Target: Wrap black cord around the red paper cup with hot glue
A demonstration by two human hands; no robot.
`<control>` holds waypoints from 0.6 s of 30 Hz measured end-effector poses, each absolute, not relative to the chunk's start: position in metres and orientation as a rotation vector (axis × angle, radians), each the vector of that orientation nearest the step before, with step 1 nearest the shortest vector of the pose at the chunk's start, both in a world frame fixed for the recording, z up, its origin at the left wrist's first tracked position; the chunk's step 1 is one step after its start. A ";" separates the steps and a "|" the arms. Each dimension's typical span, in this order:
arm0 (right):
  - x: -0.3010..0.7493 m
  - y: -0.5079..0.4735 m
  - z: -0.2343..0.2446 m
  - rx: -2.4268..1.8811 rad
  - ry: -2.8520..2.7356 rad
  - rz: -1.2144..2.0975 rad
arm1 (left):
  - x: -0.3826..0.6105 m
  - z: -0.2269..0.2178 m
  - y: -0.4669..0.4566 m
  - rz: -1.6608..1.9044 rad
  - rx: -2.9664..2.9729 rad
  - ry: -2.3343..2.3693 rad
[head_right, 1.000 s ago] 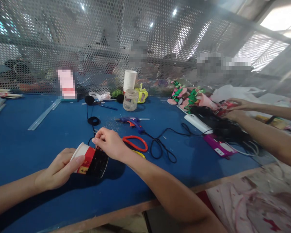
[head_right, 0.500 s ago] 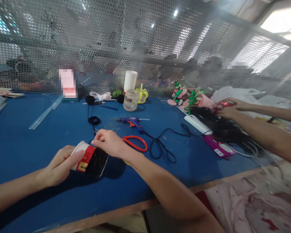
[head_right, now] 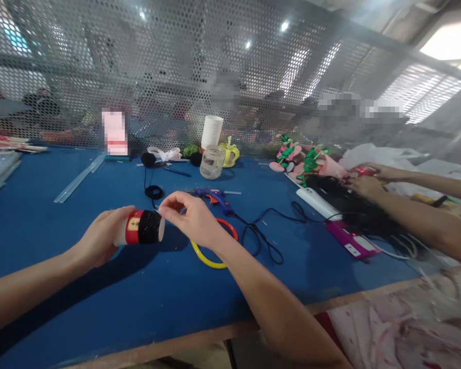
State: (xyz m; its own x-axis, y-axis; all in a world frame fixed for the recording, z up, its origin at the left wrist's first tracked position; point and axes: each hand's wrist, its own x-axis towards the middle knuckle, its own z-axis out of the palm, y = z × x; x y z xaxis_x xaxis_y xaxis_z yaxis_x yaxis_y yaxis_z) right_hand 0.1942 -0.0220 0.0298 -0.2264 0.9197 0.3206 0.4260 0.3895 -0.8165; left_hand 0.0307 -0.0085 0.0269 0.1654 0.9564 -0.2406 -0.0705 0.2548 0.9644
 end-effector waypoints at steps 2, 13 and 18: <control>0.193 -0.027 0.034 -1.127 -1.960 0.652 | 0.031 0.027 -0.007 0.940 1.019 1.155; 0.183 -0.040 0.035 -1.265 -2.205 0.370 | 0.030 0.021 -0.008 0.913 1.063 1.102; 0.185 -0.047 0.042 -1.230 -2.367 0.378 | 0.028 0.022 -0.004 0.959 1.019 1.095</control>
State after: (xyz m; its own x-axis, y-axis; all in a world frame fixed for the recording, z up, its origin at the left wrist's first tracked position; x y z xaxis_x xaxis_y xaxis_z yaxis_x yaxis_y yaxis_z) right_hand 0.1853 -0.0473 0.0423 -0.5050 0.8236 0.2582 0.7021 0.5660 -0.4321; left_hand 0.0284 -0.0042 0.0220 0.1912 0.9541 -0.2304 -0.1027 0.2529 0.9620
